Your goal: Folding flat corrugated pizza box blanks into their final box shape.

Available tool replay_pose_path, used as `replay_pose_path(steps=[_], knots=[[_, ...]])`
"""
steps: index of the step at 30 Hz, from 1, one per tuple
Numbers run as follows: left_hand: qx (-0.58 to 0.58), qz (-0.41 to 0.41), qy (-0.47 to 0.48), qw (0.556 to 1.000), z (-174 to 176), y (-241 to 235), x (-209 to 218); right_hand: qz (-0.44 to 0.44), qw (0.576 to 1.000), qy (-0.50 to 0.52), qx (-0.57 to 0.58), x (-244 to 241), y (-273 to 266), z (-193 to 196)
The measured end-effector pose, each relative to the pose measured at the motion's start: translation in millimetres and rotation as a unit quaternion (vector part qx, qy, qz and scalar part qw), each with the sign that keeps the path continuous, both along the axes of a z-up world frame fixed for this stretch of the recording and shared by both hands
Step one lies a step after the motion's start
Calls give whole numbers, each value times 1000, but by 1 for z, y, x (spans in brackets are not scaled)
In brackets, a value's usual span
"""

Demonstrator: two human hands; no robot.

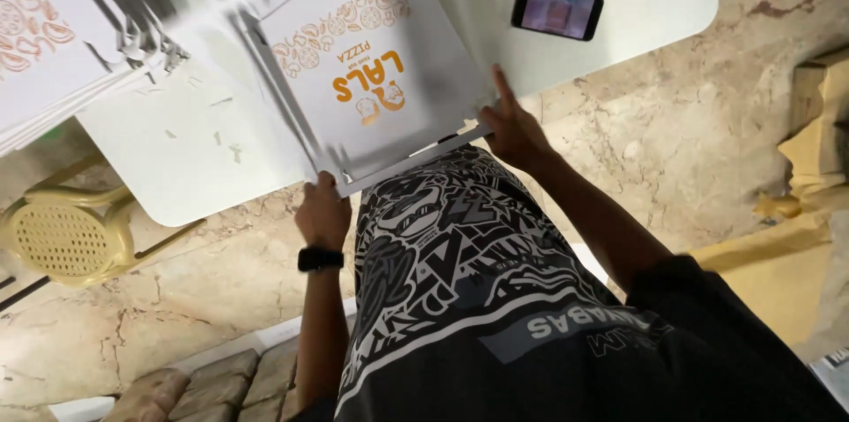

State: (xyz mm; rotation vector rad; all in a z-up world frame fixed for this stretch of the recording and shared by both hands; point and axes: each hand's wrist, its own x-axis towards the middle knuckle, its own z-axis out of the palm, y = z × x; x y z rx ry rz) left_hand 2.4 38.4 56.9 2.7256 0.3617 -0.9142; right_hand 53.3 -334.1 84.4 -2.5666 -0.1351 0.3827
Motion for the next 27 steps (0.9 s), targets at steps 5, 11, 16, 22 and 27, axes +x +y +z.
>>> replay_pose_path(steps=[5,11,16,22,27], knots=[[-40,15,76,996,-36,-2,-12,23,999,4,-24,-16,-2,-42],[-68,23,82,994,-30,-3,-6,50,993,-66,-88,-20,0,-54],[-84,12,91,992,-30,1,-6,33,993,-28,-109,-18,6,-52],[-107,22,80,991,-49,6,-10,53,977,84,-188,-47,-34,-171],[-156,60,68,983,-9,7,4,182,946,89,-252,-26,-24,-118]])
